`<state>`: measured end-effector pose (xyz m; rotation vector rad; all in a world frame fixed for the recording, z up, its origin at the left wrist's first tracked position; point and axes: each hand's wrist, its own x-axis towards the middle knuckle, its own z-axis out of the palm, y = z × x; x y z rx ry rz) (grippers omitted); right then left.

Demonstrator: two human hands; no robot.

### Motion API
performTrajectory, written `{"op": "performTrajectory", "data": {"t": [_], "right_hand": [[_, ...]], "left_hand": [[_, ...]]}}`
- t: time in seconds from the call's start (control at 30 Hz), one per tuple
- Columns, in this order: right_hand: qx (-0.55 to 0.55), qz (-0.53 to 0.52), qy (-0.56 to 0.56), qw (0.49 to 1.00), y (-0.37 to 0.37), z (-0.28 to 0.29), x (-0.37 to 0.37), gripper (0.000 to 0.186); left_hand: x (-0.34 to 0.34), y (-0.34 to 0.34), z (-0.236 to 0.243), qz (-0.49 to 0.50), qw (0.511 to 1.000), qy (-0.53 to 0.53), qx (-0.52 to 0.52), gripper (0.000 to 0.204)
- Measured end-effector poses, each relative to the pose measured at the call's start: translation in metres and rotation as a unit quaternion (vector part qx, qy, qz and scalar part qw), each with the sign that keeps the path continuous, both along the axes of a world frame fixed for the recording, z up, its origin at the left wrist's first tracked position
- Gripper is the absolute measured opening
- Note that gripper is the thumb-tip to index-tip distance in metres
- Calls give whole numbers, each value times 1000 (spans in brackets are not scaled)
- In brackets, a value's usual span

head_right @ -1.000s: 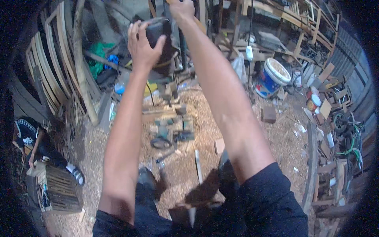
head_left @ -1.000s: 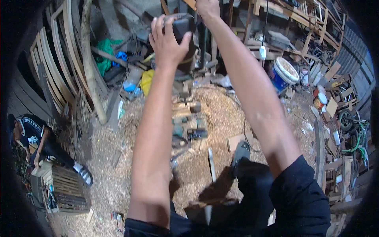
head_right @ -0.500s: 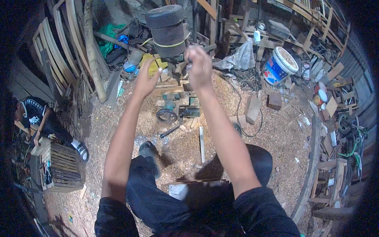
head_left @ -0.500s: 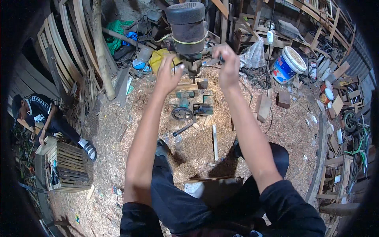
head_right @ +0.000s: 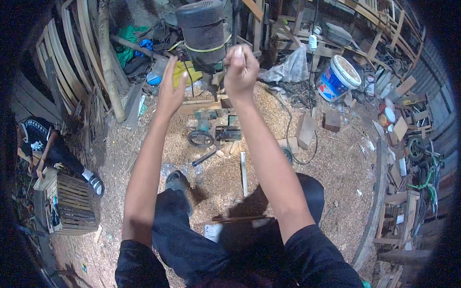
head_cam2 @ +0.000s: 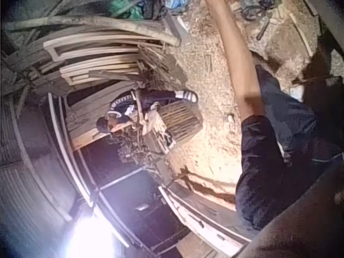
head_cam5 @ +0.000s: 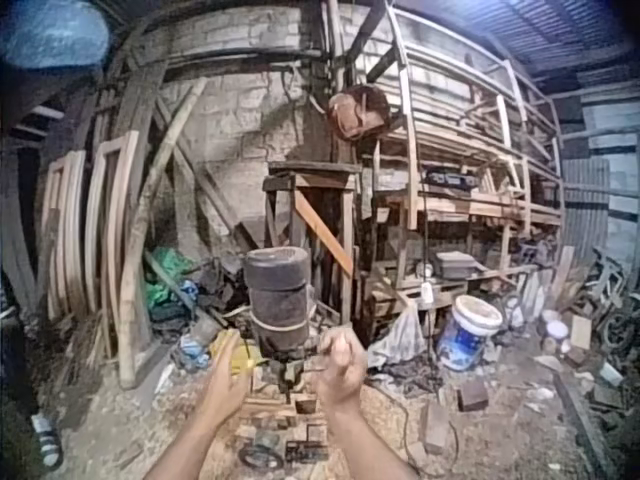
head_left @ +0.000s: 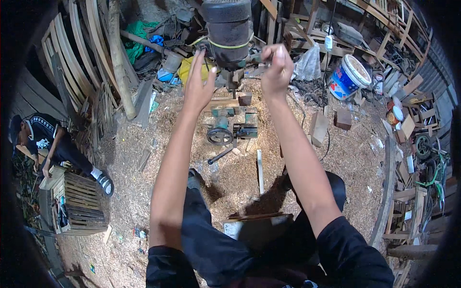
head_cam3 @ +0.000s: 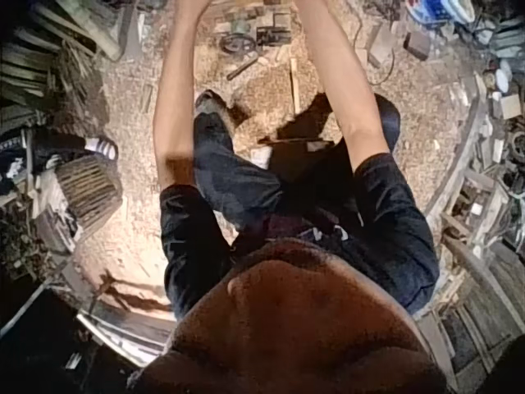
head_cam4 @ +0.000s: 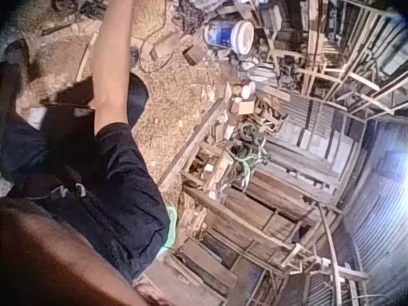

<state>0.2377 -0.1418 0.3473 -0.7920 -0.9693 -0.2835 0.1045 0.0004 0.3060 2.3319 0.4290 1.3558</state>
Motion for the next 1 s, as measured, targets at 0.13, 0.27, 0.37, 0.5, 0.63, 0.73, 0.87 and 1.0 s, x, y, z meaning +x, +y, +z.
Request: {"op": "performTrajectory", "data": {"t": [0.13, 0.27, 0.37, 0.5, 0.63, 0.73, 0.87, 1.0], "right_hand": [[-2, -70, -45, 997, 40, 50, 46, 49], [-69, -180, -54, 980, 81, 94, 93, 54], [-156, -189, -33, 969, 94, 107, 127, 50], [-230, -202, -108, 946, 95, 101, 149, 48], [-166, -229, -96, 954, 70, 26, 123, 43], [-210, -170, 5, 963, 39, -92, 64, 27], [-398, -26, -96, 912, 12, -242, -21, 34], [-526, 39, -105, 843, 3, -299, -52, 40]], "left_hand": [[44, 3, 52, 20, 982, 58, 176, 66], [78, 5, 89, 85, 971, 104, 200, 81], [79, 2, 81, 94, 969, 100, 206, 76], [61, 17, 43, 69, 979, 53, 186, 70], [6, 27, -53, 66, 998, 17, -1, 53], [-44, 18, -151, 154, 948, 49, -273, 42], [-92, -1, -278, 254, 893, 158, -336, 47], [-112, -12, -373, 227, 859, 264, -375, 52]]}}
